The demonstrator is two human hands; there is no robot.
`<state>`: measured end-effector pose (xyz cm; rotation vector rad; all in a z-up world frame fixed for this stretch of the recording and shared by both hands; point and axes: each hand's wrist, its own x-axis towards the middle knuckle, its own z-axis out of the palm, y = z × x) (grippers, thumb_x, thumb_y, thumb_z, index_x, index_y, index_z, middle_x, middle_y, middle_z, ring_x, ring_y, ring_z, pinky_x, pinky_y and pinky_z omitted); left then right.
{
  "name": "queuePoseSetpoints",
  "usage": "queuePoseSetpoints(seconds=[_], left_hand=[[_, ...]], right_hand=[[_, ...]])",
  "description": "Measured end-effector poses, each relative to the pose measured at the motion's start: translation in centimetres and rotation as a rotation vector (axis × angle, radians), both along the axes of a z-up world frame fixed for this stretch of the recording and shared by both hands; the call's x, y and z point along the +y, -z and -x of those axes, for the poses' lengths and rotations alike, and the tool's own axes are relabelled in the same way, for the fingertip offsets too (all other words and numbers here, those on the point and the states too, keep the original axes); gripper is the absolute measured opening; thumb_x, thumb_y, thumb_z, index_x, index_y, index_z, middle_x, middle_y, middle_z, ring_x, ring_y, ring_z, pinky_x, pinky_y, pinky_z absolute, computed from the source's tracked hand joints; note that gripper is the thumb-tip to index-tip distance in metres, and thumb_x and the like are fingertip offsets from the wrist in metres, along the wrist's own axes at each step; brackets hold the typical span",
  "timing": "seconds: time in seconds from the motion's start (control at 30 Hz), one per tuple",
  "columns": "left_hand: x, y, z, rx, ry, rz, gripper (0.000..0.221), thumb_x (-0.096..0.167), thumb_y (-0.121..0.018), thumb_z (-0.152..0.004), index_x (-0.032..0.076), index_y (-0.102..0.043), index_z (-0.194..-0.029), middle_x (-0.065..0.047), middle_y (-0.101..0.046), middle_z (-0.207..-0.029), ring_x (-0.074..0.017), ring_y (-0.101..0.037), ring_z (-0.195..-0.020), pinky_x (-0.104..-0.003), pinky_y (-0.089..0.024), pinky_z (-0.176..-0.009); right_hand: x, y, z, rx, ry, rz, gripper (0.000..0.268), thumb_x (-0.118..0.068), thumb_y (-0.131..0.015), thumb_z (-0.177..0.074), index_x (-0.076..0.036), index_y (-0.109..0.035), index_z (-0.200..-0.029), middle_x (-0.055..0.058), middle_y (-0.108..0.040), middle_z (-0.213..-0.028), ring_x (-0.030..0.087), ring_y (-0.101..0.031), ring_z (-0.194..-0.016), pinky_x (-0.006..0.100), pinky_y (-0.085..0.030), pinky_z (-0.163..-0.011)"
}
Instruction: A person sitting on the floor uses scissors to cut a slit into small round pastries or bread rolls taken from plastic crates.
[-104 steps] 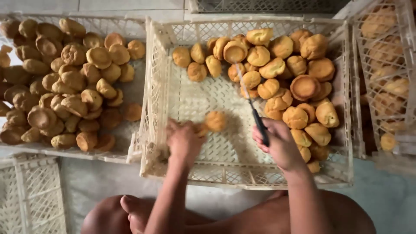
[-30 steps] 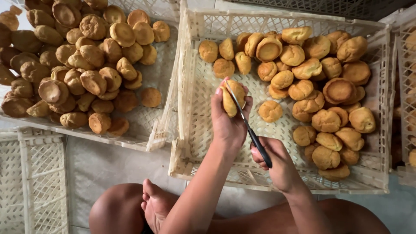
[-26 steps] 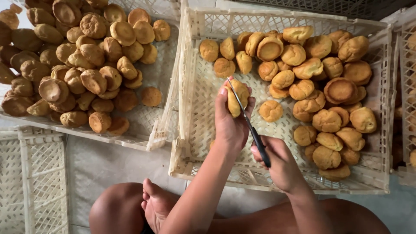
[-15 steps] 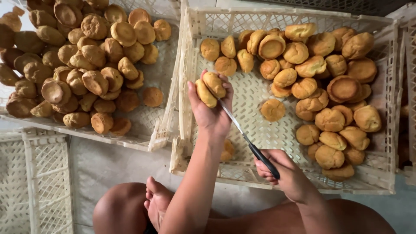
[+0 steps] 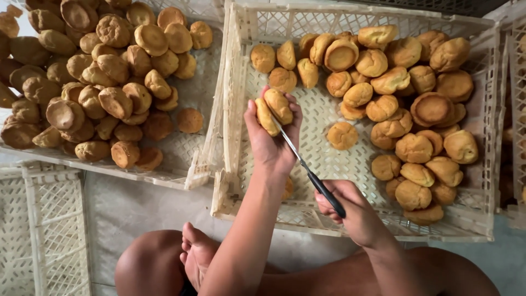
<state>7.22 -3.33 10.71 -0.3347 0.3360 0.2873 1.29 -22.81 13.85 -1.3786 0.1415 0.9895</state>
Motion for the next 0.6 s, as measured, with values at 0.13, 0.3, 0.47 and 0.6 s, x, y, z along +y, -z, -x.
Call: queuePoseSetpoints(seconds=[0.13, 0.3, 0.47, 0.6], left_hand=[[-1.6, -0.4, -0.3, 0.095, 0.045, -0.080, 0.036, 0.036, -0.060, -0.104, 0.009, -0.058, -0.128, -0.017, -0.059, -0.112, -0.0294, -0.061, -0.104, -0.036, -0.058, -0.085], [-2.5, -0.3, 0.0, 0.174, 0.065, -0.214, 0.040, 0.042, -0.060, -0.104, 0.010, -0.063, -0.128, -0.017, -0.062, -0.111, -0.0307, -0.064, -0.104, -0.038, -0.057, -0.088], [-2.7, 0.2, 0.2, 0.183, 0.088, -0.358, 0.042, 0.043, -0.060, -0.104, 0.012, -0.062, -0.132, -0.016, -0.063, -0.113, -0.0295, -0.064, -0.106, -0.039, -0.056, -0.093], [-2.3, 2.4, 0.8, 0.046, 0.148, -0.345, 0.054, 0.058, -0.066, -0.095, 0.014, -0.064, -0.126, -0.018, -0.066, -0.122, -0.0343, -0.067, -0.111, -0.054, -0.054, -0.103]], right_hand=[[1.5, 0.2, -0.5, -0.104, 0.024, -0.084, 0.016, -0.015, -0.062, -0.092, -0.007, -0.058, -0.078, -0.002, -0.043, -0.057, 0.004, -0.033, -0.049, 0.019, -0.025, -0.043], [2.1, 0.3, -1.0, -0.166, 0.042, -0.038, 0.017, -0.015, -0.068, -0.088, -0.005, -0.061, -0.077, 0.000, -0.040, -0.053, 0.003, -0.035, -0.046, 0.017, -0.027, -0.043], [3.2, -2.5, -1.0, -0.147, 0.049, 0.018, 0.022, -0.006, -0.066, -0.090, 0.002, -0.061, -0.070, 0.011, -0.046, -0.044, 0.015, -0.041, -0.033, 0.025, -0.033, -0.034], [3.2, -2.4, -0.9, -0.166, 0.028, 0.016, 0.021, -0.003, -0.063, -0.090, 0.002, -0.061, -0.069, 0.012, -0.049, -0.044, 0.016, -0.042, -0.032, 0.026, -0.034, -0.034]])
